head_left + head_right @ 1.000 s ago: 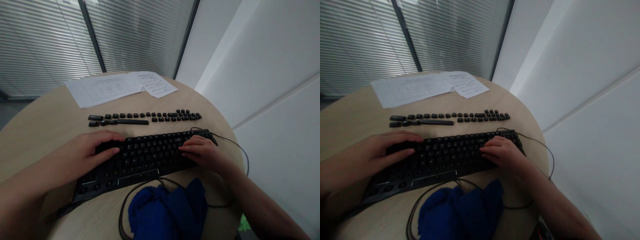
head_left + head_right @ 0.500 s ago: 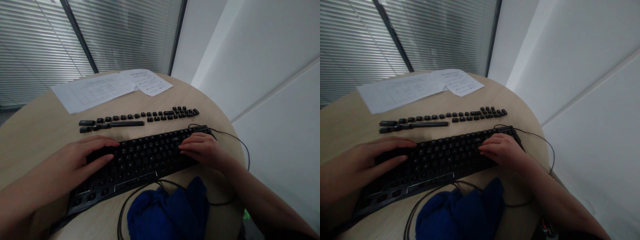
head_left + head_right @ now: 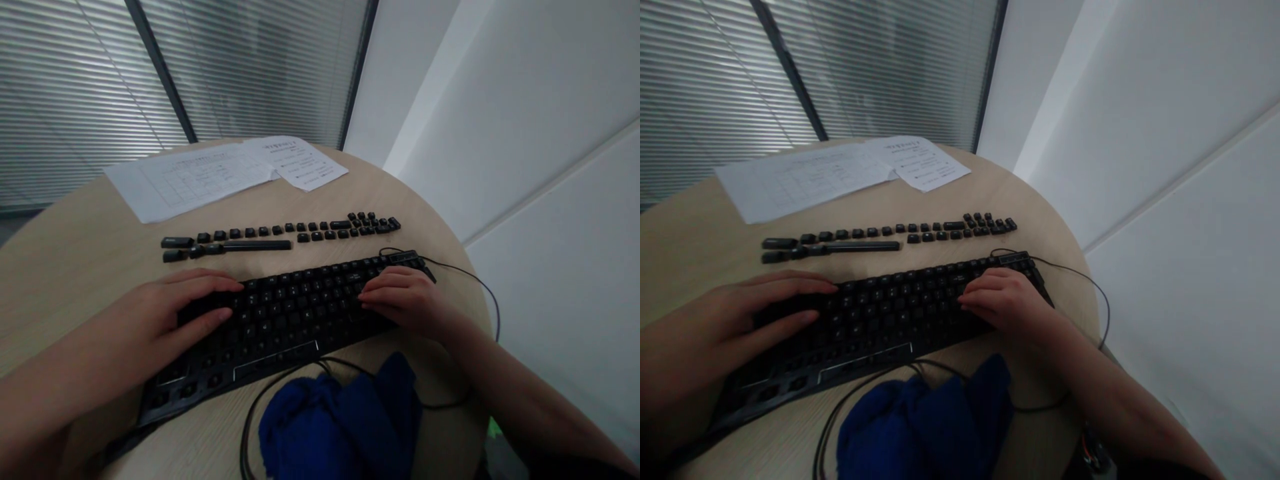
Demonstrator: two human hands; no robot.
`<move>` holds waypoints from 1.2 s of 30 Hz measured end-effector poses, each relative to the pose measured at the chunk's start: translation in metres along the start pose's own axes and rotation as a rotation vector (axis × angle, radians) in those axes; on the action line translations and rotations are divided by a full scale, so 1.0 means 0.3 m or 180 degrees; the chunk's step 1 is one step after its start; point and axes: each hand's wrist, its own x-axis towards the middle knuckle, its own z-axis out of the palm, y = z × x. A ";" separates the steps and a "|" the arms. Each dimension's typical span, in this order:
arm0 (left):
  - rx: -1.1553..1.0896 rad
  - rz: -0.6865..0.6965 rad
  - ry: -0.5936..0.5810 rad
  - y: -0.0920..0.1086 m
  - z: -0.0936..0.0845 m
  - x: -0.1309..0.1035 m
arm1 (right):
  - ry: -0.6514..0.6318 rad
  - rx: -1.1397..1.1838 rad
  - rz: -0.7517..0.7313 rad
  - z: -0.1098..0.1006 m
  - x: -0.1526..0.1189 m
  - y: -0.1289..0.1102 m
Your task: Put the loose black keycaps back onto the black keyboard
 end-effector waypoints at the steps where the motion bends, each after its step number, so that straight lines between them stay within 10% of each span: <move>1: 0.0006 0.0005 0.0002 0.000 0.000 0.000 | -0.0004 -0.0002 -0.0007 0.000 0.001 -0.001; 36: 0.0002 0.0122 0.0149 -0.003 0.001 0.003 | -0.0436 -0.0478 -0.0056 -0.038 0.016 -0.039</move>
